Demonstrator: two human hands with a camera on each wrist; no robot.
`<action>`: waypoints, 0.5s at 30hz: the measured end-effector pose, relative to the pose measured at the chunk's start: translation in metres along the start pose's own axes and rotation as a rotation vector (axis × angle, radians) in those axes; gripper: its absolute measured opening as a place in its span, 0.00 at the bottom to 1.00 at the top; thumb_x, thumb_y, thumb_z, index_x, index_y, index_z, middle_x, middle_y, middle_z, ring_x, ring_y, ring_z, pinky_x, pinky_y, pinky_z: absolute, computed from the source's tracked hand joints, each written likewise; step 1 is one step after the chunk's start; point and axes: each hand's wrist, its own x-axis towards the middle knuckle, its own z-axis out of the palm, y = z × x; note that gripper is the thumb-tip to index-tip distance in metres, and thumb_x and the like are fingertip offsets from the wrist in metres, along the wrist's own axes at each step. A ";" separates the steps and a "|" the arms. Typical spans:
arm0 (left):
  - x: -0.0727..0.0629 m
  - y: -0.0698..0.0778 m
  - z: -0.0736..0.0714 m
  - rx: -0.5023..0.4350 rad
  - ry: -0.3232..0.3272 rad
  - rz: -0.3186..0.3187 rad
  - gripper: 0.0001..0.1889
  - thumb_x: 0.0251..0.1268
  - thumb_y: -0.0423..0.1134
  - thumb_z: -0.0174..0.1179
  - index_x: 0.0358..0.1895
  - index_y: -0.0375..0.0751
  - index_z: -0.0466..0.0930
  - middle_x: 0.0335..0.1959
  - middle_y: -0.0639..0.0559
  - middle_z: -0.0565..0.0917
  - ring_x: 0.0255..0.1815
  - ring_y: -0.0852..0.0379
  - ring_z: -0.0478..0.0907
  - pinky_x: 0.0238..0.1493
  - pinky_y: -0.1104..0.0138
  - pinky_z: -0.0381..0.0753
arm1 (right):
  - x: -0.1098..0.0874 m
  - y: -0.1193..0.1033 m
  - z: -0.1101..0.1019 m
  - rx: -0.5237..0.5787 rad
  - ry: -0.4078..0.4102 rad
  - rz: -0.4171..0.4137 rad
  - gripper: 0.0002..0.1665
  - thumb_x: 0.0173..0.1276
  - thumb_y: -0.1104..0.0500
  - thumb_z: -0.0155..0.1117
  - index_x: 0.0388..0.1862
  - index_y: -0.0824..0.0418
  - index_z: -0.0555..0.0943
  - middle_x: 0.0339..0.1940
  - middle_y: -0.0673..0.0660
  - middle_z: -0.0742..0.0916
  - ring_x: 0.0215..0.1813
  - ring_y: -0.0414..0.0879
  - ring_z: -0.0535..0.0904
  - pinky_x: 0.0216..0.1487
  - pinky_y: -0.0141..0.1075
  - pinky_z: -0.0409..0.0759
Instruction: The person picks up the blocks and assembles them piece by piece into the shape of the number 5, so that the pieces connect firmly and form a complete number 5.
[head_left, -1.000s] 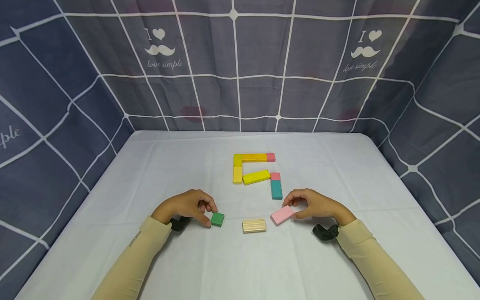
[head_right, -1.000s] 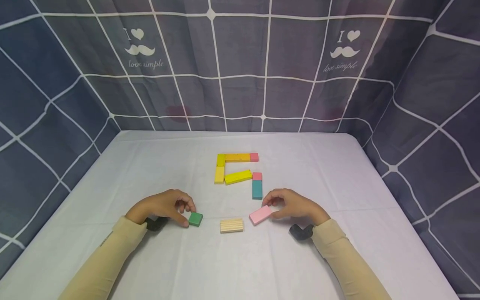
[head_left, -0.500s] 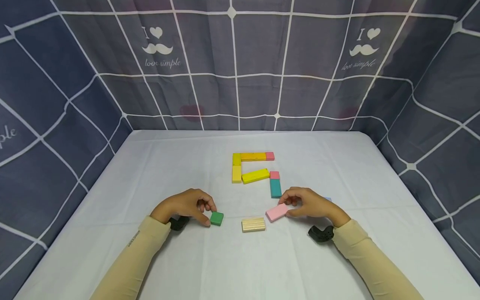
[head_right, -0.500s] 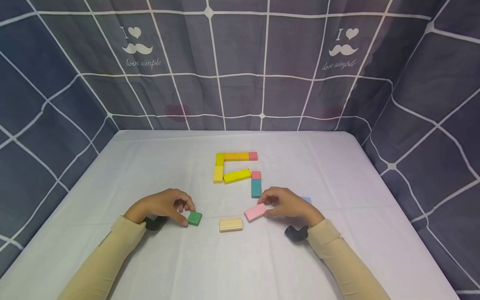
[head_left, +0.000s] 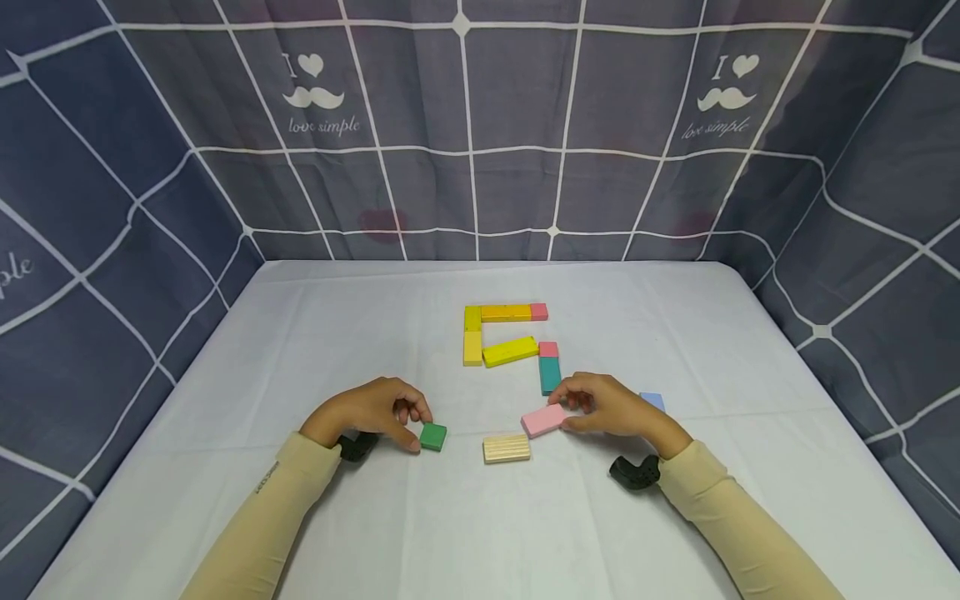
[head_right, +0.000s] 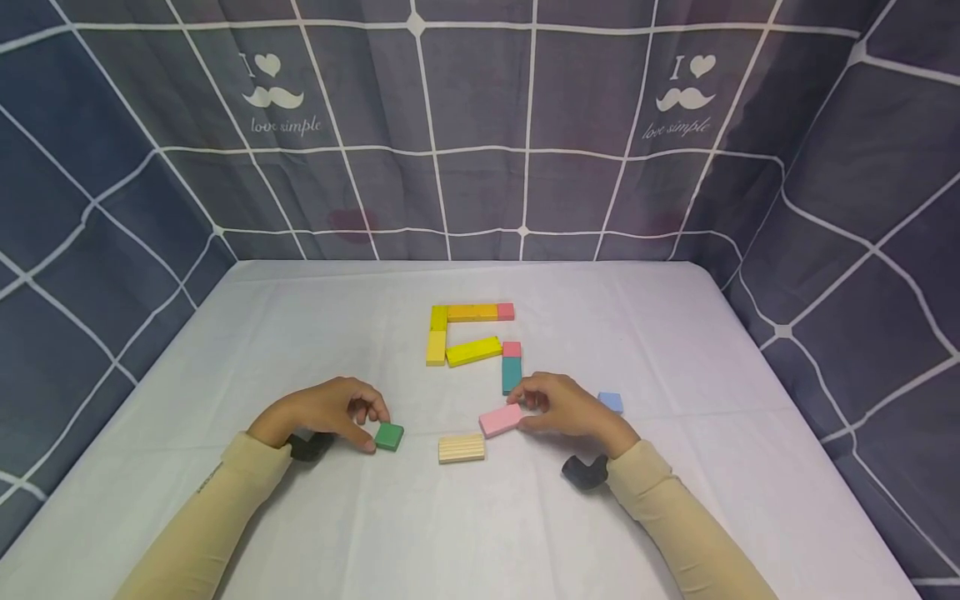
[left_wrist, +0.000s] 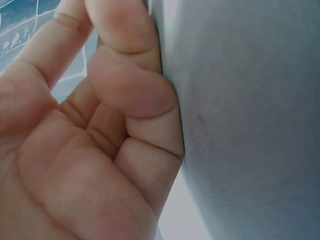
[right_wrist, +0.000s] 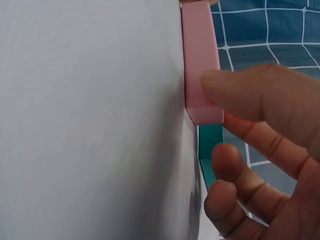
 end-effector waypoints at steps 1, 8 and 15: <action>0.000 0.000 0.000 0.001 0.001 -0.002 0.16 0.50 0.32 0.84 0.43 0.39 0.91 0.35 0.55 0.85 0.35 0.57 0.73 0.38 0.71 0.73 | 0.000 0.000 0.000 -0.004 0.003 -0.001 0.16 0.67 0.66 0.80 0.52 0.63 0.87 0.38 0.51 0.82 0.37 0.42 0.74 0.40 0.32 0.76; -0.001 0.002 0.000 0.008 0.006 -0.008 0.16 0.50 0.32 0.84 0.43 0.40 0.91 0.35 0.55 0.85 0.35 0.57 0.73 0.38 0.70 0.73 | 0.003 -0.002 0.001 -0.019 0.016 -0.009 0.16 0.66 0.67 0.80 0.52 0.63 0.88 0.38 0.50 0.82 0.37 0.42 0.75 0.40 0.33 0.76; -0.001 0.003 0.000 0.014 0.006 -0.017 0.16 0.51 0.33 0.84 0.43 0.40 0.91 0.34 0.54 0.85 0.35 0.57 0.73 0.38 0.70 0.73 | 0.006 -0.003 0.001 -0.031 0.018 -0.008 0.16 0.67 0.68 0.78 0.52 0.63 0.87 0.39 0.51 0.82 0.37 0.44 0.75 0.40 0.33 0.76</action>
